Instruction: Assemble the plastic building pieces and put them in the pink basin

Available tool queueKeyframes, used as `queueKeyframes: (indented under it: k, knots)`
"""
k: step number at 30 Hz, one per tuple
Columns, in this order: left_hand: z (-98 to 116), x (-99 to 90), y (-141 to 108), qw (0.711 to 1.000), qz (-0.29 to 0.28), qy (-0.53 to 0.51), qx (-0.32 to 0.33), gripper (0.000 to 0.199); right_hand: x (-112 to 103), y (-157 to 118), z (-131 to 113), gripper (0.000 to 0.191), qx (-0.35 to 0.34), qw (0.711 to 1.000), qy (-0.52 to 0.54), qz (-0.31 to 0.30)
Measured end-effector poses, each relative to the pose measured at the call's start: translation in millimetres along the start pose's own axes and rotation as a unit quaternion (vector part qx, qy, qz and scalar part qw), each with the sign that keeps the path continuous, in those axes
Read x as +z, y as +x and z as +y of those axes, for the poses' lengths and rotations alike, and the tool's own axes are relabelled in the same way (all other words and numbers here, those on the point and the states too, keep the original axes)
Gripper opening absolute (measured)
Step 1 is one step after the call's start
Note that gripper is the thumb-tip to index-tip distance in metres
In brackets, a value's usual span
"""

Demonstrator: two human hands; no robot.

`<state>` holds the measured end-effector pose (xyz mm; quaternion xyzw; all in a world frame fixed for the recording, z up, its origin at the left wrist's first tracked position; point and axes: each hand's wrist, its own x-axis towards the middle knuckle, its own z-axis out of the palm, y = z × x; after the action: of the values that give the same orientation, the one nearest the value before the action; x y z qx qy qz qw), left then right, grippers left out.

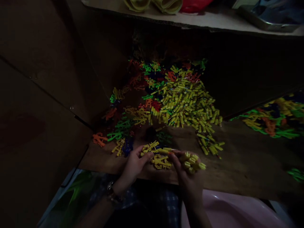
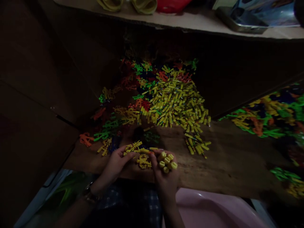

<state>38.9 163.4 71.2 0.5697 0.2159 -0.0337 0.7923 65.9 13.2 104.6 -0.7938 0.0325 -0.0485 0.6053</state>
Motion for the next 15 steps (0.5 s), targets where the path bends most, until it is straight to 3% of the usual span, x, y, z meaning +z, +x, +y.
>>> queueKeyframes:
  k: [5,11,13,15]
  knots:
    - [5,3.7,-6,0.999,0.001,0.040,0.016,0.034,3,-7,4,0.027,-0.012,0.999,-0.040,0.005]
    - [13,-3.3,-6,0.995,-0.007,0.089,0.049,0.035,4,-16,9,0.010,-0.250,0.960,-0.127,-0.018]
    - [15,-9.8,-5,0.996,-0.041,0.075,0.036,0.035,2,-14,9,0.011,-0.207,0.971,-0.115,-0.016]
    - [15,-16.4,-4,0.994,-0.086,0.065,0.008,0.038,-2,-8,8,0.021,-0.064,0.995,-0.070,-0.032]
